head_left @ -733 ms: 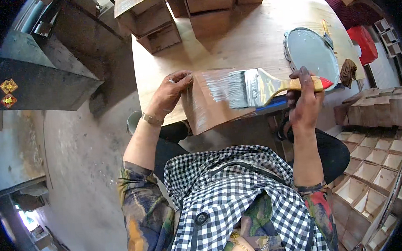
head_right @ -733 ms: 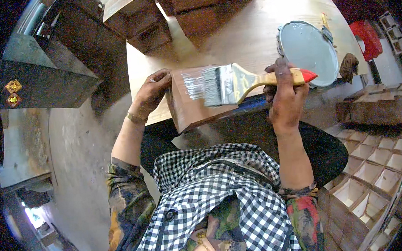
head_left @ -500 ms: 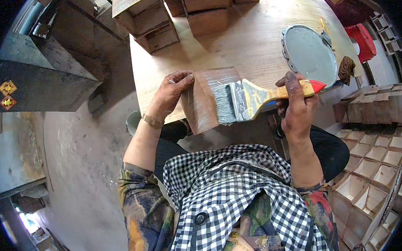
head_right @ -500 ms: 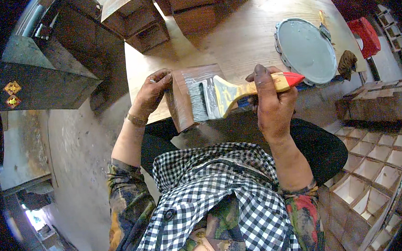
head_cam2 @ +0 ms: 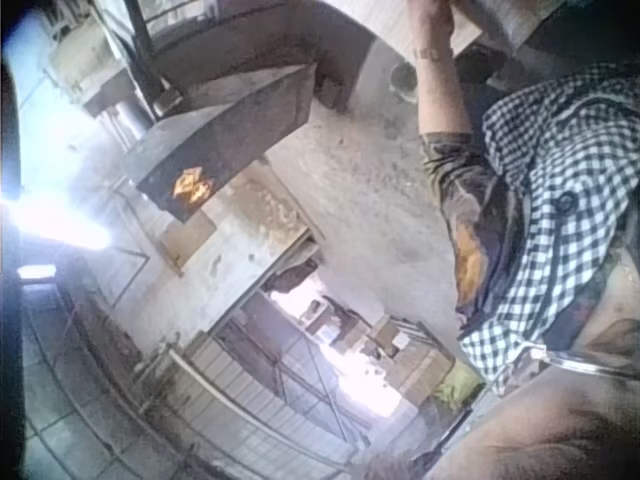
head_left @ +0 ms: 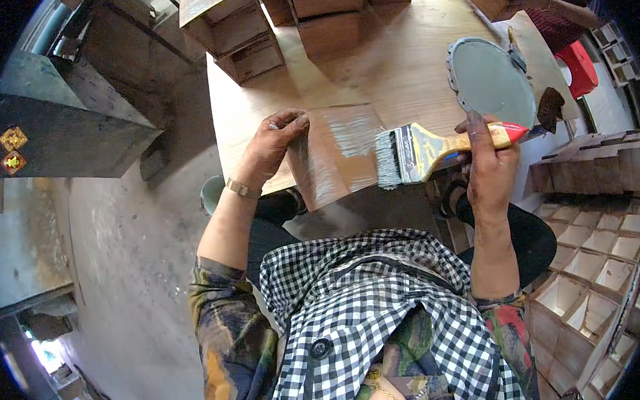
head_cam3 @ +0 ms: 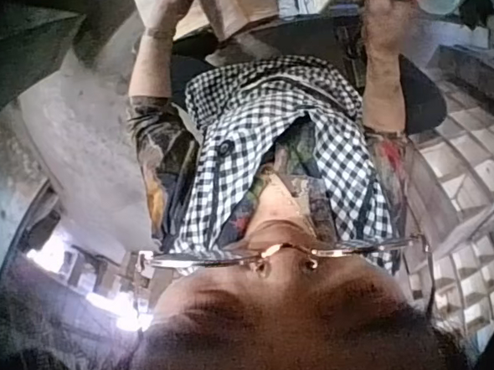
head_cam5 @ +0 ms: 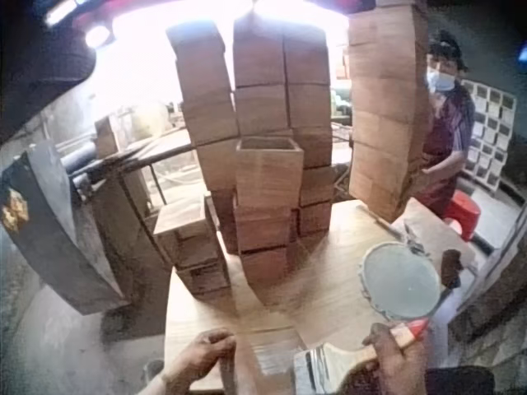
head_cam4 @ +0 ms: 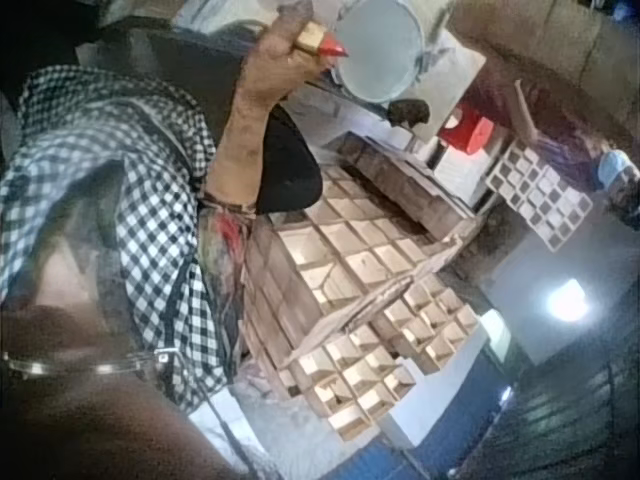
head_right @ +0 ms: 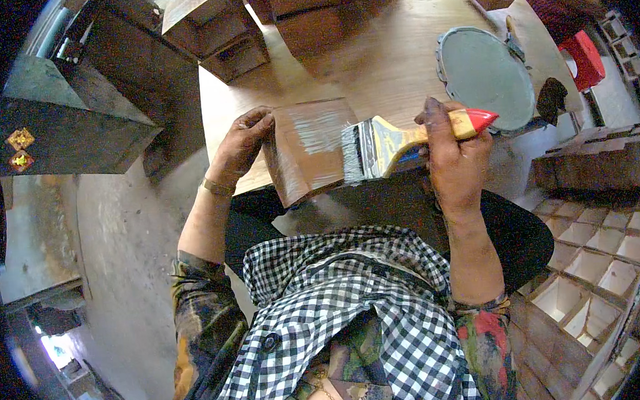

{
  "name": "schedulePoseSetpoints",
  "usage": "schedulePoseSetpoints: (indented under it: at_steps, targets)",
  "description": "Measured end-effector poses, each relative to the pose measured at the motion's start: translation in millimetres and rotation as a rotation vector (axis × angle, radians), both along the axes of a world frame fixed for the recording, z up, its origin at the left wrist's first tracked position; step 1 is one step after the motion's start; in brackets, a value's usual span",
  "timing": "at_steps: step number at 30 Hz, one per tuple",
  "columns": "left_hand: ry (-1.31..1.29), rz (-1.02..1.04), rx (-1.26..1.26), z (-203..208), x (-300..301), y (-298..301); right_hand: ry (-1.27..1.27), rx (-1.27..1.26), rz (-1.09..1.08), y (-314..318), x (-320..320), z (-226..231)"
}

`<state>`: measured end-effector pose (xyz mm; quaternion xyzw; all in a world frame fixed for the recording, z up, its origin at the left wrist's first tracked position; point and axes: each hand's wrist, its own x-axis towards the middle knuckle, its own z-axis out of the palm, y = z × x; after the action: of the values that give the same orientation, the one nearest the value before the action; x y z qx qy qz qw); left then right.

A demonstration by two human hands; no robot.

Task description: The person is applying a liquid finish to small wooden boxes using a brush.

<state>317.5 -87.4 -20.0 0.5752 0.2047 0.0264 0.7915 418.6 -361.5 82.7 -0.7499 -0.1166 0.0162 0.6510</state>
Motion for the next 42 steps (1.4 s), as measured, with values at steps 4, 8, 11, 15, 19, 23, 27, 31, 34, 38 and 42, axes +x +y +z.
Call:
schedulePoseSetpoints:
  at_steps: [4, 8, 11, 15, 19, 23, 27, 31, 34, 38, 42]
  targets:
    - [0.011, 0.006, 0.021, 1, 1, -1, -0.155, -0.186, 0.152, 11, 4, 10]
    - [-0.017, -0.009, 0.023, 2, 1, -1, -0.203, -0.102, 0.272, 25, -4, 15]
    - [-0.023, -0.016, -0.002, 3, 0, 0, -0.251, -0.066, 0.407, 30, -13, 23]
    - [0.006, -0.019, 0.0, 3, -1, 2, -0.128, 0.082, 0.307, 28, -7, 30]
    - [0.009, -0.004, 0.019, -4, -4, 4, -0.035, 0.062, 0.064, 7, 17, 22]
    - [-0.067, 0.028, -0.117, -16, -13, 11, -0.032, 0.09, -0.092, -16, 36, 15]
    - [-0.234, 0.077, -0.265, -34, -9, 18, 0.051, 0.139, -0.253, -28, 38, 21]
    - [-0.224, 0.062, -0.42, -47, -7, 21, 0.114, 0.057, -0.339, -44, 40, 7]
    - [-0.256, 0.044, -0.068, -34, -1, 47, 0.193, 0.002, -0.453, -58, 48, -26]
    - [-0.308, -0.262, 0.311, 4, 55, 78, 0.195, -0.009, -0.446, -63, 51, -65]
    - [-0.482, -0.165, 0.655, 38, 84, 28, 0.225, 0.065, -0.439, -58, 44, -65]
